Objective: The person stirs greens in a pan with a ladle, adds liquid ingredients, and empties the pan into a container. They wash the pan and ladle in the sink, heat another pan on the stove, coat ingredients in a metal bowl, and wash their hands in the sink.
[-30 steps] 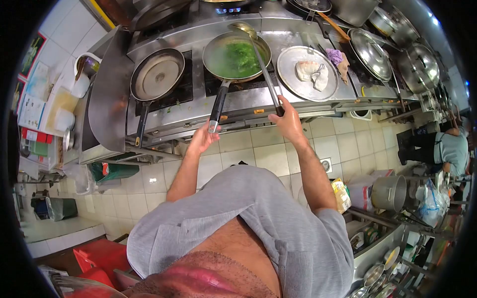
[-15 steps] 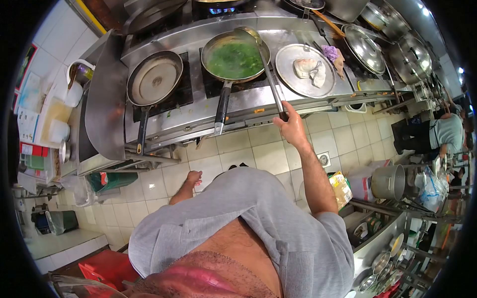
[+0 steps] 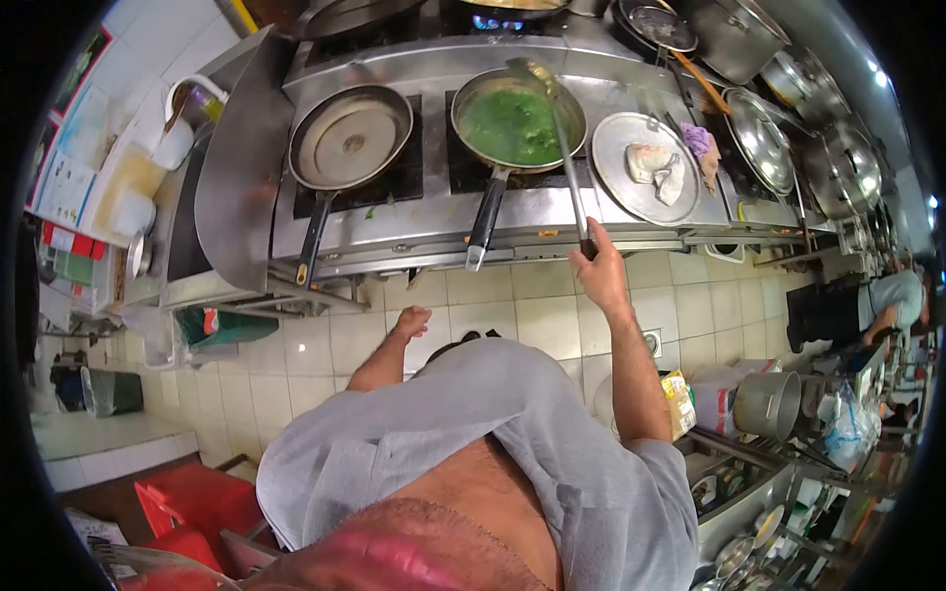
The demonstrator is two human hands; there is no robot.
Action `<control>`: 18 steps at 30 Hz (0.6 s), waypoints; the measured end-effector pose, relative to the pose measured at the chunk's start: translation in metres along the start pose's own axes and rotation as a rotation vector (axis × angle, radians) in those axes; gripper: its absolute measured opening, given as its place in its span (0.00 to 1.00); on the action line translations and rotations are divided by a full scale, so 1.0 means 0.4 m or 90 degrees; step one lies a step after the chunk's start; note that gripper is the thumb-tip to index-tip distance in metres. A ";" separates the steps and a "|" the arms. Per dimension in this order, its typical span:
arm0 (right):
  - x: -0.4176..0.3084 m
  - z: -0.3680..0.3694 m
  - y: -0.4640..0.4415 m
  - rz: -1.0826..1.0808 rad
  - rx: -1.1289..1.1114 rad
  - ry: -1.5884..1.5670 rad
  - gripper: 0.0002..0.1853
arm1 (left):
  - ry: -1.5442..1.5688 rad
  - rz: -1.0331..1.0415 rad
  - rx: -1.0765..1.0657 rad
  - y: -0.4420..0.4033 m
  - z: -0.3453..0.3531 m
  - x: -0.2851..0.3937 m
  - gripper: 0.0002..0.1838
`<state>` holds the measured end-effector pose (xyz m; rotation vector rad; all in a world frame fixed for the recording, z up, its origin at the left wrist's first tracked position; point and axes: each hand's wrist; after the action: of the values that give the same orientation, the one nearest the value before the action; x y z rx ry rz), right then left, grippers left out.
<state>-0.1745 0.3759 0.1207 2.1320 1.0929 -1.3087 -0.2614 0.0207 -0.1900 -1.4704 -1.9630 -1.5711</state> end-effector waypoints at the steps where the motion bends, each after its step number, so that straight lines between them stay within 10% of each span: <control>1: -0.003 0.000 0.004 -0.006 -0.007 0.024 0.30 | -0.023 -0.005 -0.006 -0.002 -0.006 -0.006 0.17; 18: 0.047 0.029 -0.041 -0.142 0.031 0.334 0.31 | -0.105 0.058 0.054 -0.036 -0.027 -0.060 0.18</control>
<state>-0.1891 0.3858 0.0996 2.5271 1.5517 -0.8790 -0.2657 -0.0002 -0.2111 -1.6770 -1.9913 -1.3507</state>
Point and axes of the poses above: each hand's wrist, its own y-axis away from the middle knuckle, its own z-axis out of the palm, x = y × z, and after that the axes turned 10 degrees about x, right-handed
